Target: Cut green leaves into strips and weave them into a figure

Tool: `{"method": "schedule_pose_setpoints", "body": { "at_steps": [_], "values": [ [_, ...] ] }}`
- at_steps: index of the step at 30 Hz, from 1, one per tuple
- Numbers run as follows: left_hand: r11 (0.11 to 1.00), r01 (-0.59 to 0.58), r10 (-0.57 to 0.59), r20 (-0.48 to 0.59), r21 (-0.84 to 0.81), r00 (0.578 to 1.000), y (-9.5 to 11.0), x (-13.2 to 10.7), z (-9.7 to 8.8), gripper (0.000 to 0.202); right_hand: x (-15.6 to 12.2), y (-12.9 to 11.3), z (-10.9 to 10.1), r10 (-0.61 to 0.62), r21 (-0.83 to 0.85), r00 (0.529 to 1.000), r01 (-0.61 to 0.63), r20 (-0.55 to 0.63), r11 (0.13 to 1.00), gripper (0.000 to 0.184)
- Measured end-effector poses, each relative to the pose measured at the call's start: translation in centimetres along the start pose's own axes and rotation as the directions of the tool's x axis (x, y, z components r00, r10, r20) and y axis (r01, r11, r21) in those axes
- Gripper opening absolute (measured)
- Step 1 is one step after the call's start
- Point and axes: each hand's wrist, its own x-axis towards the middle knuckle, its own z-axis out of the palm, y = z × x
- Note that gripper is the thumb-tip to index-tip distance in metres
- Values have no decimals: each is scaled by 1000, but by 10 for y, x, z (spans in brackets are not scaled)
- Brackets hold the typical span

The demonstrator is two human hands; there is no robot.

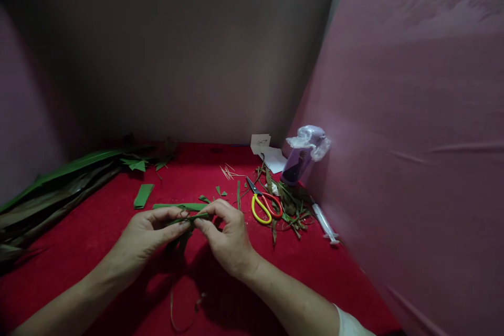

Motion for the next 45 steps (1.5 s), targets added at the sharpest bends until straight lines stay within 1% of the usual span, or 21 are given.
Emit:
{"method": "schedule_pose_setpoints", "body": {
  "at_steps": [2,6,9,12,17,21,26,32,35,37,40,45],
  "values": [
    [1000,-1,1,-20,12,1000,1,-1,2,17,-1,-1,0,-83,-53,996,83,-6,995,7],
    [1000,-25,24,-75,-7,997,0,-2,5,17,-5,-3,1,-235,-161,972,231,-6,959,8],
    [999,-45,46,-124,8,991,-3,-1,6,16,-9,-3,2,-306,-278,952,294,1,914,12],
    [997,-76,80,-146,33,986,-6,-1,7,14,-13,-3,4,-328,-340,945,302,-19,890,13],
    [991,-123,129,-151,47,980,-7,-3,9,11,-17,-3,6,-343,-380,939,312,-17,871,15],
    [992,-121,123,-164,22,979,-4,-6,10,10,-18,-4,7,-348,-389,938,320,-2,864,16],
    [991,-121,109,-183,-57,977,-4,-5,9,11,-21,-6,8,-350,-388,937,324,5,863,21],
    [986,-79,52,-179,-148,983,-8,-2,8,15,-21,-5,11,-313,-324,948,280,-53,904,24],
    [982,-65,36,-163,-179,986,-7,-2,8,15,-18,-6,12,-284,-255,957,259,-65,932,23],
    [982,-48,19,-155,-184,988,-6,-3,8,15,-16,-8,12,-235,-169,970,222,-62,960,18],
    [985,-15,-10,-144,-171,990,-4,-3,9,14,-14,-9,13,-133,-49,990,130,-52,990,11],
    [988,10,-26,-106,-153,994,-4,-2,8,16,-12,-5,13,14,38,997,-11,-75,999,2]
  ]
}}
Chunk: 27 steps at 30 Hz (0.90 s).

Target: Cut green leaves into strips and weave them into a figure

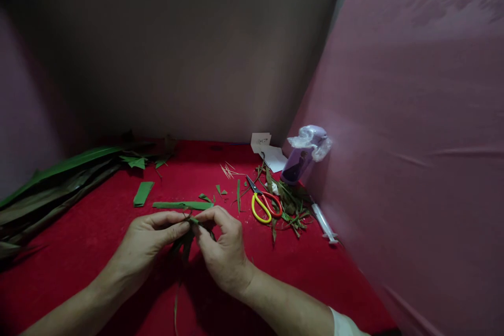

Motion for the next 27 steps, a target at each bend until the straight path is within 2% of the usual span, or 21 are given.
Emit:
{"method": "schedule_pose_setpoints", "body": {
  "at_steps": [4,8,12,16,19,27],
  "values": [
    [1000,21,-21,49,9,999,-1,0,-3,20,-1,5,1,76,67,997,-74,-24,995,2],
    [996,80,-76,106,-33,991,-1,-1,-5,16,-2,9,1,98,109,995,-94,-34,990,3],
    [996,87,-85,93,-19,992,1,-2,-4,15,-2,10,0,88,100,995,-84,-35,991,3],
    [997,76,-75,50,-12,996,4,-3,-2,12,-1,6,-1,-65,-30,997,64,-41,998,7],
    [999,49,-49,20,-4,999,4,-3,0,12,-3,4,-2,-197,-108,980,193,-36,975,16],
    [999,-20,21,-20,46,1000,3,-4,2,10,-7,8,-6,-390,-319,921,378,28,869,33]
  ]
}}
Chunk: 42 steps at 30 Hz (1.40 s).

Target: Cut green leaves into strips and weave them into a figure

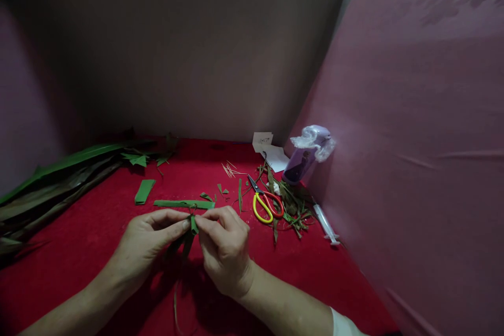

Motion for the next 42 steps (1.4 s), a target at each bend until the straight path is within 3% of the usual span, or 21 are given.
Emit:
{"method": "schedule_pose_setpoints", "body": {
  "at_steps": [11,18,23,29,32,34,37,39,42],
  "values": [
    [998,-58,58,-12,3,998,-1,-5,3,7,2,-2,-1,-245,-252,969,233,-17,939,33],
    [997,-73,73,34,-10,997,1,-7,1,10,2,-3,-4,-395,-481,913,393,102,783,31],
    [989,-144,142,83,18,986,2,-7,-1,12,-1,-4,-3,-412,-606,898,415,153,679,30],
    [989,-146,144,112,9,983,4,-5,2,13,-3,-3,-1,-377,-601,917,377,133,704,31],
    [984,-173,168,120,30,978,4,-4,0,12,0,-5,-4,-347,-535,928,364,136,762,35],
    [985,-167,161,109,50,981,3,-3,-2,12,2,-7,-6,-287,-414,950,310,119,856,37],
    [989,-138,133,86,58,987,1,-1,-5,13,7,-8,-9,-80,-150,997,80,11,985,30],
    [994,-99,96,78,43,992,-1,0,-5,15,11,-9,-9,119,31,993,-118,-26,993,24],
    [998,-70,69,75,5,995,-3,1,-6,16,15,-8,-8,322,176,944,-331,77,927,22]
  ]
}}
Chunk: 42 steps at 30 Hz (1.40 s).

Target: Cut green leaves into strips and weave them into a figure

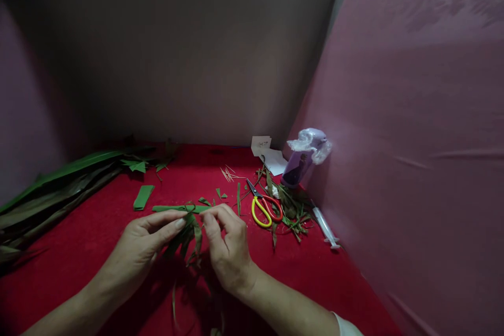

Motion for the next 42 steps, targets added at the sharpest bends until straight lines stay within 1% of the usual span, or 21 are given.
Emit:
{"method": "schedule_pose_setpoints", "body": {
  "at_steps": [3,5,8,11,15,18,22,28,32,37,42],
  "values": [
    [999,14,-13,32,-29,999,1,0,0,15,2,1,3,138,67,985,-146,101,987,16],
    [998,48,-46,58,-37,997,3,0,0,14,2,2,5,227,166,962,-251,150,954,15],
    [995,98,-95,81,-28,992,7,0,-1,12,2,4,7,353,342,911,-407,211,847,17],
    [988,151,-149,96,-17,984,10,1,-3,15,3,4,7,436,430,863,-506,255,748,20],
    [981,195,-191,124,-14,974,10,3,-7,16,3,6,6,454,467,854,-520,256,715,19],
    [980,198,-199,109,16,974,11,3,-9,13,4,8,6,471,466,839,-543,273,699,18],
    [983,166,-172,79,75,982,14,4,-10,11,4,10,5,474,435,833,-553,285,711,17],
    [986,117,-123,50,118,991,17,4,-7,9,6,10,5,448,410,842,-538,300,736,20],
    [985,110,-123,91,132,988,15,4,-7,13,7,10,5,419,384,848,-522,323,762,24],
    [982,101,-120,109,162,987,14,3,-7,15,8,14,6,401,377,854,-509,331,773,24],
    [982,60,-88,151,181,985,12,3,-8,13,10,17,7,399,387,833,-537,382,750,26]
  ]
}}
